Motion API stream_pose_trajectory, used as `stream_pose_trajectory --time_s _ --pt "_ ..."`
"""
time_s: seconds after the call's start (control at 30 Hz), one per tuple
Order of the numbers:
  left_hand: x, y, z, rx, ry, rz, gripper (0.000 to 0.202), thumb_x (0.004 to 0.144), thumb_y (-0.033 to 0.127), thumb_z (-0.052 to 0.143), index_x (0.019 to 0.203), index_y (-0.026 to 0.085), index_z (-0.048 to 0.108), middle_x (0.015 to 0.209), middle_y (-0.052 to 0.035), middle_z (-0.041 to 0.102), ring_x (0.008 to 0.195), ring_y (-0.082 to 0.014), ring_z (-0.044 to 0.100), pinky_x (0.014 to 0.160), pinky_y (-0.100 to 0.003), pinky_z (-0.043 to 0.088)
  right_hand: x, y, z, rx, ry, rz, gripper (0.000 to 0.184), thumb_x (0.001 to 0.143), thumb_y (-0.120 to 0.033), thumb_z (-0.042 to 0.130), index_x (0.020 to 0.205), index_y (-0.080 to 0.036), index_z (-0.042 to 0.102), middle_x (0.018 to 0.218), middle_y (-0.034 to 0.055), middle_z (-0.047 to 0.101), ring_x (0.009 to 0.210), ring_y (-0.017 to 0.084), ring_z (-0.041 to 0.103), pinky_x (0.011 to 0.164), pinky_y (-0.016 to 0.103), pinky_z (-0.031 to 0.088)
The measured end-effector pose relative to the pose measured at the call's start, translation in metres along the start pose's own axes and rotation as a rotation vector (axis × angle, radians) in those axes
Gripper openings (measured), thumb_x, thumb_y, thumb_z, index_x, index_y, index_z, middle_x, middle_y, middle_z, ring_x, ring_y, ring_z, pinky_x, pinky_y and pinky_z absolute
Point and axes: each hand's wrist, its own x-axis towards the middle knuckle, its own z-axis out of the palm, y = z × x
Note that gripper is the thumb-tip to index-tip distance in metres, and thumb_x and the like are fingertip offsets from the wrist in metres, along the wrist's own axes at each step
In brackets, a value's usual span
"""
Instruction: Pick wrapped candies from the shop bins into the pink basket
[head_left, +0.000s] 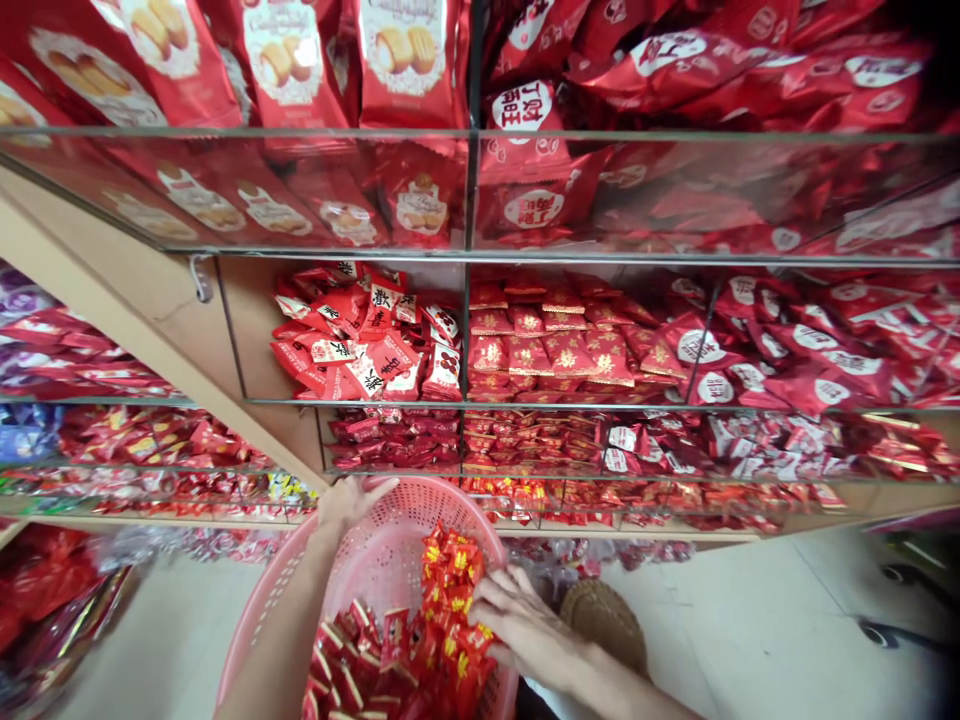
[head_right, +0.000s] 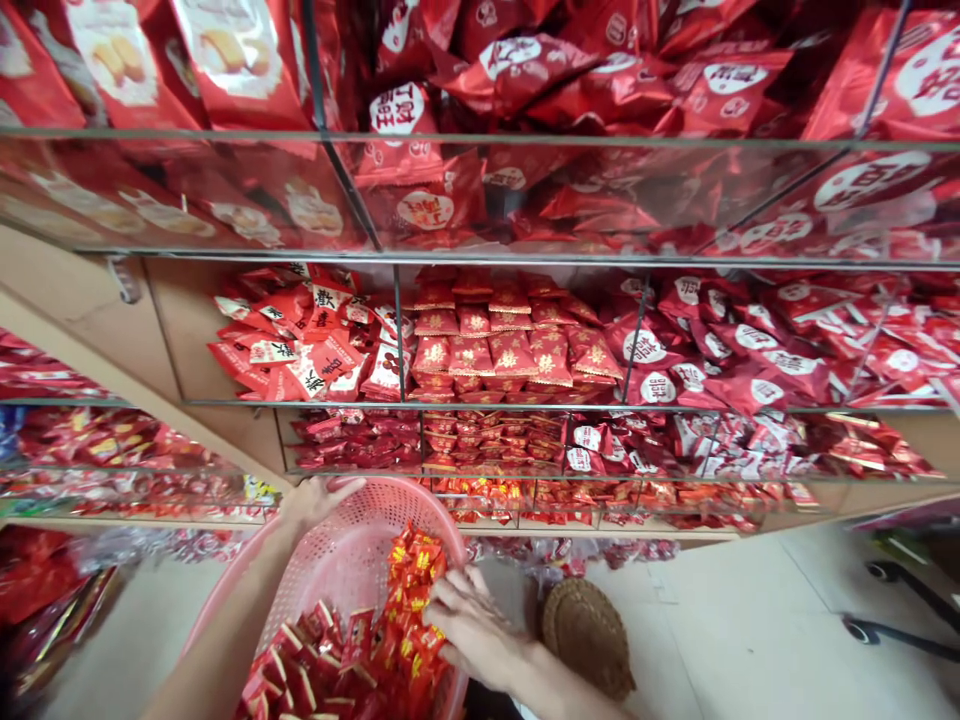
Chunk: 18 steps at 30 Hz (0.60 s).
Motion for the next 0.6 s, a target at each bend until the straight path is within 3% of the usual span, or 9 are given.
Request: stream_pose_trajectory --time_s 0.17,0.3,0.37,0.47,0.53,0.6 --pt "0.002 -0.004 0.001 0.008 -0.015 0.034 0.073 0.066 0.078 0.033 0.095 0.019 0.066 0.094 -0.0178 0.069 0.096 -0.0348 0.061 0.078 -0.041 0.045 0.000 -0.003 -0.002 0.024 -0.010 0.009 0.038 0.075 -0.037 0.064 0.111 -0.026 0.055 0.112 0.0023 0.052 0.105 0.020 0.042 0.093 0.035 0.028" --pt "0.004 -0.004 0.002 0.018 -0.022 0.044 0.073 0.065 0.079 0.032 0.093 0.021 0.066 0.092 -0.0162 0.069 0.094 -0.0348 0.062 0.078 -0.041 0.045 0.003 0.007 -0.011 0.121 0.188 0.109 0.035 0.079 -0.045 0.058 0.110 -0.029 0.055 0.108 0.0008 0.055 0.103 0.019 0.046 0.094 0.035 0.031" --pt "0.004 -0.004 0.002 0.026 -0.020 0.044 0.072 0.065 0.079 0.032 0.092 0.022 0.067 0.091 -0.0154 0.070 0.094 -0.0343 0.062 0.078 -0.041 0.045 0.007 0.028 -0.013 0.145 0.335 0.168 0.025 0.085 -0.040 0.050 0.105 -0.026 0.057 0.103 0.0015 0.058 0.100 0.017 0.049 0.095 0.036 0.032" --pt "0.004 -0.004 0.002 0.030 -0.014 0.045 0.070 0.066 0.077 0.034 0.094 0.022 0.067 0.093 -0.0145 0.070 0.094 -0.0336 0.062 0.078 -0.039 0.045 0.016 0.077 -0.009 0.135 0.521 0.285 0.024 0.090 -0.035 0.041 0.096 -0.023 0.060 0.094 0.0039 0.061 0.093 0.018 0.054 0.092 0.036 0.036" --pt "0.003 -0.004 0.002 0.032 -0.013 0.044 0.069 0.067 0.076 0.035 0.095 0.022 0.067 0.093 -0.0145 0.070 0.095 -0.0335 0.062 0.079 -0.040 0.045 0.025 0.114 -0.002 0.089 0.549 0.396 0.026 0.090 -0.031 0.037 0.097 -0.021 0.060 0.096 0.0062 0.061 0.095 0.019 0.055 0.088 0.035 0.040" --pt "0.003 -0.003 0.002 0.030 -0.018 0.022 0.068 0.067 0.076 0.036 0.095 0.022 0.067 0.094 -0.0139 0.070 0.096 -0.0326 0.061 0.080 -0.039 0.044 0.036 0.144 0.006 -0.008 0.462 0.521 0.027 0.087 -0.022 0.038 0.106 -0.019 0.058 0.107 0.0080 0.060 0.101 0.019 0.054 0.088 0.032 0.042"
